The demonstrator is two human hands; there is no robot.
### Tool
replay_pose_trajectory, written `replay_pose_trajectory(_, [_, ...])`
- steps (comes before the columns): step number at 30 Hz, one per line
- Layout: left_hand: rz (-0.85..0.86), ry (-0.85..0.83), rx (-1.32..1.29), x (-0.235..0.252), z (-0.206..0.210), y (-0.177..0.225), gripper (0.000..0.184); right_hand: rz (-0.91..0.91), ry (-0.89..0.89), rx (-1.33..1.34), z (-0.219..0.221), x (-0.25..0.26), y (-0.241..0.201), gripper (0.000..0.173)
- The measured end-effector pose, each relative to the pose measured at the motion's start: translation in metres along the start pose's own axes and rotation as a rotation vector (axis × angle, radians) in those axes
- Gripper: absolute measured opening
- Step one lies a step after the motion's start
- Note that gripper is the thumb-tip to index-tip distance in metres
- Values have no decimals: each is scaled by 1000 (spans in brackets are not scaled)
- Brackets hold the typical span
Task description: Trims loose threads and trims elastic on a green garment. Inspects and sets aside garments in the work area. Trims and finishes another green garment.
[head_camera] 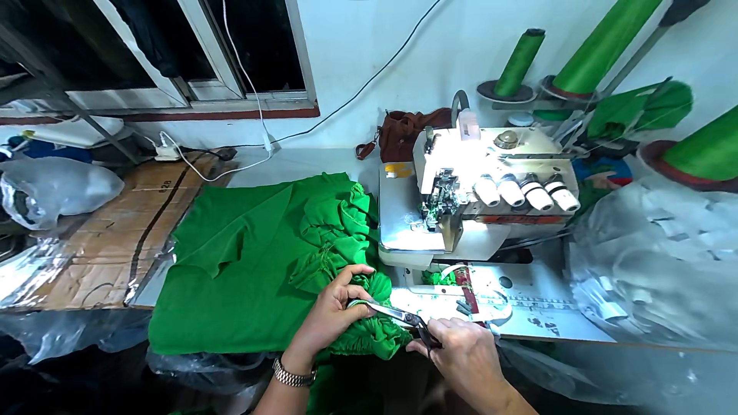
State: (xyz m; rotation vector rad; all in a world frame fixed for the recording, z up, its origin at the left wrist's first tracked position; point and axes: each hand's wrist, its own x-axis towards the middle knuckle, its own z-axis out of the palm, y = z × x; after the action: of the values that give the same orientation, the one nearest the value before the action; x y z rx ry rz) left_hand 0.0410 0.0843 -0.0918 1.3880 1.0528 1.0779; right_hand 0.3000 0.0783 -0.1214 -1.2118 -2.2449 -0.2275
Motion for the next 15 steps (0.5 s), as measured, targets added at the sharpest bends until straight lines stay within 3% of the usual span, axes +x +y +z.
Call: replay_pose_trajectory(15, [-21, 15, 4, 0, 1, 0, 62, -24, 8, -36, 0, 6, -2, 47])
